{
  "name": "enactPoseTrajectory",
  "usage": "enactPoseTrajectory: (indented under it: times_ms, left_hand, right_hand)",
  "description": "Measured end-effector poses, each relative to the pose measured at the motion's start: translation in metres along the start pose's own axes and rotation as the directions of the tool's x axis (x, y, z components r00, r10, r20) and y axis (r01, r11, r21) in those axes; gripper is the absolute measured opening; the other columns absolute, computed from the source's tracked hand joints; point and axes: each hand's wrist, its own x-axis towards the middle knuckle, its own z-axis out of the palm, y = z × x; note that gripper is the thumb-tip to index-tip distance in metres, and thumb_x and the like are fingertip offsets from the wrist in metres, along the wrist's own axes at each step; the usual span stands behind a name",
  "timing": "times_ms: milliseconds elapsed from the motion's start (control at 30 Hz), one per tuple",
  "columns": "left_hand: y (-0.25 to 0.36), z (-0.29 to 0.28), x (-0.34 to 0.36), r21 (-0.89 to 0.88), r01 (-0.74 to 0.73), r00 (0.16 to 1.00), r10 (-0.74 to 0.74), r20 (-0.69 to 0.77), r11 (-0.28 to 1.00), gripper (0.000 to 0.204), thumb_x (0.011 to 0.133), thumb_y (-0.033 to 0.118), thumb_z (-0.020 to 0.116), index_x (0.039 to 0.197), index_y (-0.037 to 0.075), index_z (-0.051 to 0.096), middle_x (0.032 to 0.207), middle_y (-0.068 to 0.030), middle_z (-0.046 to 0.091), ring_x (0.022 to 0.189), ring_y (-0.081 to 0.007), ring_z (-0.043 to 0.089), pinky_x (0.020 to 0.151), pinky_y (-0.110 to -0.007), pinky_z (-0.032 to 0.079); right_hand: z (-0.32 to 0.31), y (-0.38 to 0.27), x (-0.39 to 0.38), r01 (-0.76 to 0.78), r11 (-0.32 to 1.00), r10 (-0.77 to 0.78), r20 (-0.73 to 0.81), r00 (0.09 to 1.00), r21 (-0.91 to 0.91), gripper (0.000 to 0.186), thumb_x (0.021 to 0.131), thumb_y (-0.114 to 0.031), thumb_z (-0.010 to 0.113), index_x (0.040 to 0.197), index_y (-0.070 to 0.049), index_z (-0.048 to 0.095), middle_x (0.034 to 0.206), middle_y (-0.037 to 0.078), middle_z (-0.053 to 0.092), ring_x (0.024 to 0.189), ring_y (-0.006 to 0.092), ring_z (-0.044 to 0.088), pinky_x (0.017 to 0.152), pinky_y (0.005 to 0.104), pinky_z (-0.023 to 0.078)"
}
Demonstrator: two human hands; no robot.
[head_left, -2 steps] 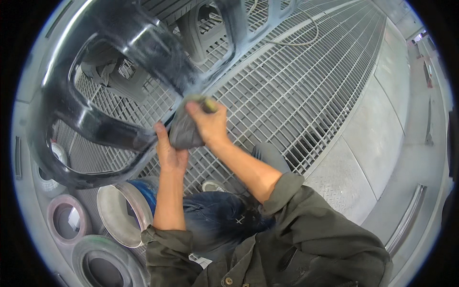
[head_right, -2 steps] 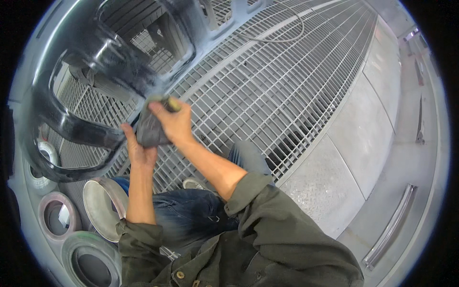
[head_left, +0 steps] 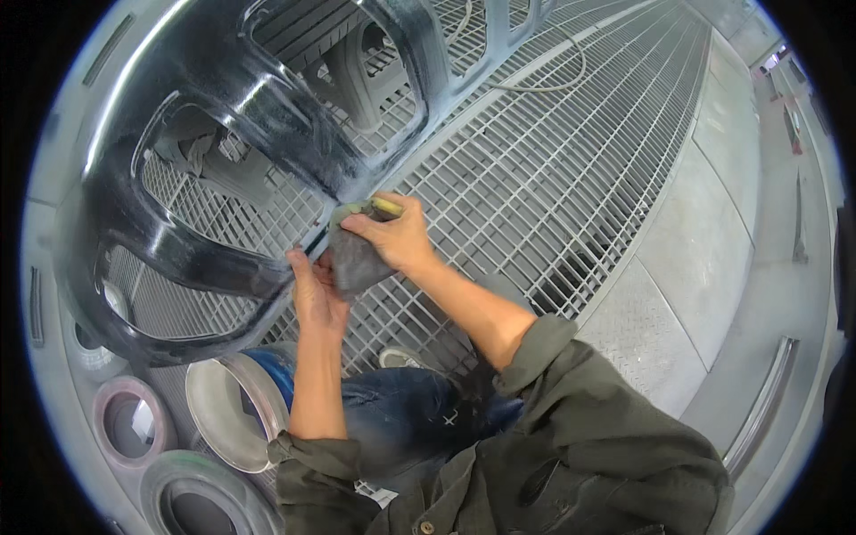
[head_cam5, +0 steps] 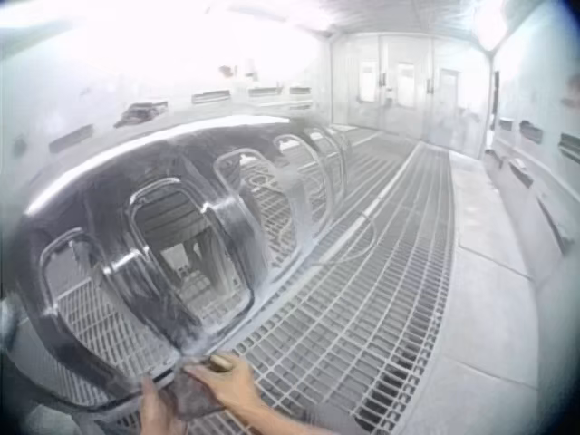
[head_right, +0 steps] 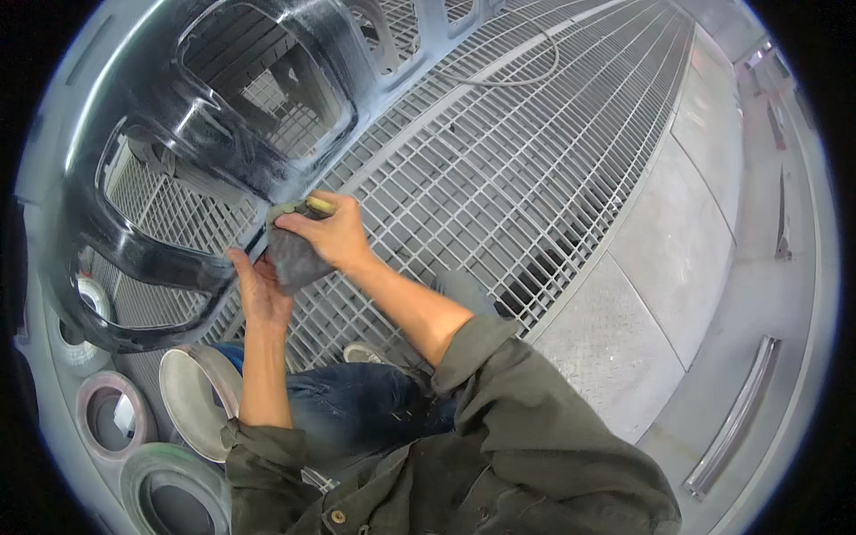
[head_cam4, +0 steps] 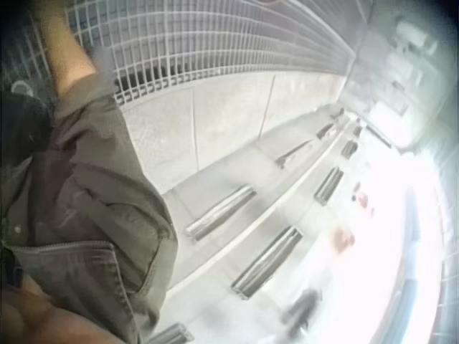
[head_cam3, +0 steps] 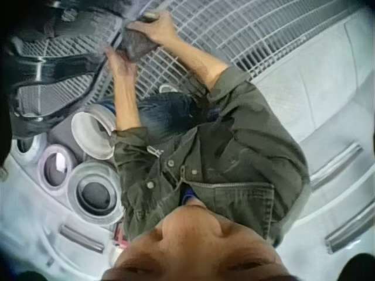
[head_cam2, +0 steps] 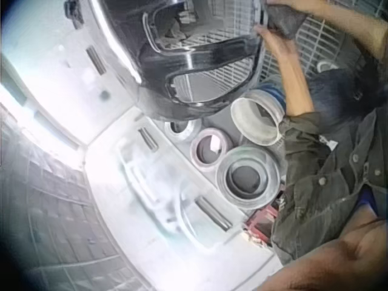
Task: The person sands a black car bumper with a sanding block, focusing on the edges and contours. The person holds the bumper with one hand and sands with the other, occasionally wiping the surface with a hand.
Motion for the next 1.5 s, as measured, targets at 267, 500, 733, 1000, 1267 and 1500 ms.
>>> enactPoseTrajectory:
  times_ms: [267,500,733,1000,1267,1500]
  left_hand:
    - [-0.012,-0.02,0.013,-0.134,-0.197,0.98,0.191,-0.057,0.971,0.088,0.082,0.049,0.078,0.147,0.0,0.044,0.149,-0.0158,0.054,0.14,-0.03,0.05,0.126,-0.045,0.036]
    - [-0.008,-0.006,0.007,-0.119,-0.142,0.99,0.141,-0.012,0.983,0.057,0.089,0.032,0.081,0.133,0.004,0.059,0.142,-0.0134,0.061,0.132,-0.025,0.058,0.113,-0.041,0.049]
    - [0.007,-0.01,-0.033,-0.16,-0.127,0.99,0.116,-0.082,0.979,0.062,0.093,0.051,0.07,0.14,0.013,0.053,0.136,-0.011,0.062,0.124,-0.0244,0.061,0.11,-0.038,0.048]
    - [0.026,-0.045,-0.049,-0.158,-0.365,0.873,0.278,-0.4,0.917,0.062,0.093,0.051,0.07,0.128,0.003,0.052,0.127,-0.0115,0.062,0.119,-0.0238,0.062,0.105,-0.039,0.053]
    - [0.025,-0.033,-0.051,-0.186,-0.455,0.858,0.373,-0.353,0.871,0.067,0.091,0.043,0.077,0.132,-0.001,0.048,0.128,-0.0114,0.061,0.116,-0.0235,0.063,0.105,-0.042,0.054]
    - [0.029,-0.047,-0.055,-0.19,-0.532,0.822,0.449,-0.351,0.825,0.066,0.085,0.044,0.081,0.125,0.0,0.052,0.121,-0.0094,0.062,0.115,-0.0254,0.065,0.107,-0.044,0.054]
  right_hand:
    - [-0.08,-0.012,0.09,0.008,0.993,0.026,-0.294,0.956,0.114,0.054,0.089,-0.044,0.083,0.116,0.002,0.071,0.102,0.006,0.073,0.088,0.017,0.067,0.077,0.0328,0.055]
    - [0.03,0.037,-0.003,-0.105,0.925,0.222,-0.295,0.929,0.365,0.062,0.1,-0.048,0.068,0.139,-0.001,0.056,0.131,0.01,0.063,0.116,0.0237,0.061,0.099,0.04,0.051]
    - [0.011,0.029,-0.015,-0.131,0.961,0.193,-0.253,0.948,0.243,0.049,0.09,-0.04,0.083,0.111,0.002,0.072,0.103,0.008,0.073,0.089,0.0174,0.068,0.081,0.0349,0.056]
    - [0.097,0.071,-0.072,-0.09,0.974,0.116,-0.118,0.986,0.209,0.043,0.091,-0.032,0.083,0.108,0.007,0.074,0.105,0.009,0.073,0.096,0.0157,0.063,0.092,0.0346,0.051]
    - [0.066,0.024,-0.041,-0.123,0.9,0.253,-0.27,0.929,0.418,0.04,0.096,-0.038,0.077,0.101,0.002,0.072,0.095,0.01,0.073,0.086,0.0184,0.069,0.08,0.0344,0.057]
    - [0.054,0.008,-0.043,-0.195,0.936,0.248,-0.157,0.956,0.293,0.042,0.092,-0.037,0.081,0.1,0.003,0.072,0.096,0.009,0.073,0.082,0.0151,0.066,0.081,0.0329,0.055]
